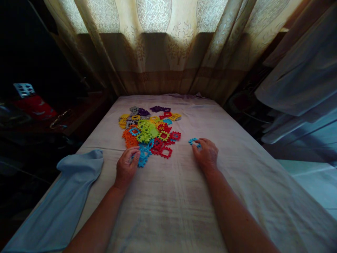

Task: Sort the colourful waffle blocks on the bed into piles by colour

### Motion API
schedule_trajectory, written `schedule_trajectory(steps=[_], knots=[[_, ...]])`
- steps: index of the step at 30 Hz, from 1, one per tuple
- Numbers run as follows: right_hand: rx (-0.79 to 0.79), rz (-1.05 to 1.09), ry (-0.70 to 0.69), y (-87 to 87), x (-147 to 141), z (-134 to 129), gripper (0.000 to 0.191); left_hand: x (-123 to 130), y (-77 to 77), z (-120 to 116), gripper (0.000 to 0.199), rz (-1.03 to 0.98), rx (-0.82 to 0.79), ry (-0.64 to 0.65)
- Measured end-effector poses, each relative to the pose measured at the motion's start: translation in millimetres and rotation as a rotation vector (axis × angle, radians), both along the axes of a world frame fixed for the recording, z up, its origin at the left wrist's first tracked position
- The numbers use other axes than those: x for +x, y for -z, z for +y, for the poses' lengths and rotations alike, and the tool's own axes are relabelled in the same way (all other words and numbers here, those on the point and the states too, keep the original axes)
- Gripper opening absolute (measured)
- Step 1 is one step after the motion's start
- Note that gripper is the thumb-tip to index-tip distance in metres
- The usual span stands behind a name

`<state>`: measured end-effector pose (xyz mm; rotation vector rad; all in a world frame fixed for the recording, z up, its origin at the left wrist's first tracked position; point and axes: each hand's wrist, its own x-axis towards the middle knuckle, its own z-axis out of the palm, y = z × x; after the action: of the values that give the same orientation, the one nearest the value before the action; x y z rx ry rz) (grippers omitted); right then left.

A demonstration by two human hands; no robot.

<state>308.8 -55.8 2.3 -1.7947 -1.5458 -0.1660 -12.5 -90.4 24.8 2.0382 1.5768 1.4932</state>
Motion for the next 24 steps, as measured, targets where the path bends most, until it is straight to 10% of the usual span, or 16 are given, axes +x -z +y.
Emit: schedule_trajectory(steps=[8, 13, 17, 24], knots=[[0.135, 0.037, -0.615, -19.3, -76.9, -26.1, 0.020, 21.6, -4.6, -9.3, 0.018, -0.021, 0.019, 0.109], [0.087, 0.150, -0.760, -16.5, -103.8, -36.8, 0.021, 27.9, -1.4, -11.3, 0.017, -0.026, 0.009, 0.161], [0.035, 0.275, -0.660, -18.8, -85.3, -27.8, 0.026, 24.1, 2.3, -8.9, 0.017, -0.007, -0.022, 0.154], [-0.025, 0.436, -0.056, -14.9, 5.4, -1.3, 0.045, 14.6, 7.1, -3.2, 0.022, -0.002, -0.059, 0.080]])
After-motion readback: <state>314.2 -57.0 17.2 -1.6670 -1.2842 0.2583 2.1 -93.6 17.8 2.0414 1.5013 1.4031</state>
